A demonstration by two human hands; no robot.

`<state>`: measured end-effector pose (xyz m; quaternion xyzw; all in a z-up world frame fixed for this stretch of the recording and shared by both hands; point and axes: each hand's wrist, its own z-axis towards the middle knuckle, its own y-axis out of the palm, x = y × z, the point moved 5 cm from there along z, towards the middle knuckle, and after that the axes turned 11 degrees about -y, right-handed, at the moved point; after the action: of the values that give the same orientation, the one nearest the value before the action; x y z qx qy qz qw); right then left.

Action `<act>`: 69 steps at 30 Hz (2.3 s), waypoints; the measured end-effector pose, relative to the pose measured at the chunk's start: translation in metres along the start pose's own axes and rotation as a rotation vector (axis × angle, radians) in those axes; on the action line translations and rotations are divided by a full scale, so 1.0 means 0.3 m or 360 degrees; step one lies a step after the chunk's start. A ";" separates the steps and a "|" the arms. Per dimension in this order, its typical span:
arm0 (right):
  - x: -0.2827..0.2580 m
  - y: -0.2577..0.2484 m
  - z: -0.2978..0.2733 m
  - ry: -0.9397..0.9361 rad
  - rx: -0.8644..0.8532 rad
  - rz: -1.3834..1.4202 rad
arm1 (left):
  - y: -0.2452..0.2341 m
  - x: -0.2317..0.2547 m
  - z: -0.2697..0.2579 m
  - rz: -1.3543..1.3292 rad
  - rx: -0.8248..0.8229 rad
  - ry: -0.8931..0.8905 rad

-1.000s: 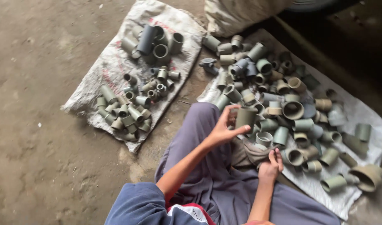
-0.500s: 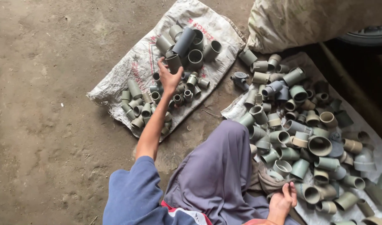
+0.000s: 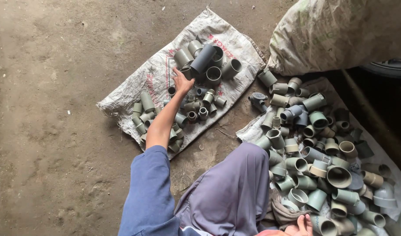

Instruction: The person sits on the floor and cleans the edges of small green pipe fittings using a cloth. They pick up each fitting, wipe it, and place it back on the pile.

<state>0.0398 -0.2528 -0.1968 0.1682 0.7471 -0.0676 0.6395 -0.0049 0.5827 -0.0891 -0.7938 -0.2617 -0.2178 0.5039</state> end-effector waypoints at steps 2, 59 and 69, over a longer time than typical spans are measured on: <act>-0.126 0.099 -0.083 -0.0100 0.0144 0.0042 | -0.015 0.014 -0.030 0.0046 0.0061 0.0039; -0.337 0.029 0.048 -0.0175 0.0018 -0.0225 | 1.240 0.484 -1.467 0.0930 -0.0988 0.2454; -0.408 0.062 0.024 -0.0132 0.0031 -0.0190 | 1.333 0.559 -1.621 0.0844 -0.1080 0.1583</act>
<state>0.0683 -0.2580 -0.0760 0.1265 0.7279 -0.1197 0.6632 0.3379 0.0290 -0.0680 -0.7509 0.2903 -0.4976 0.3229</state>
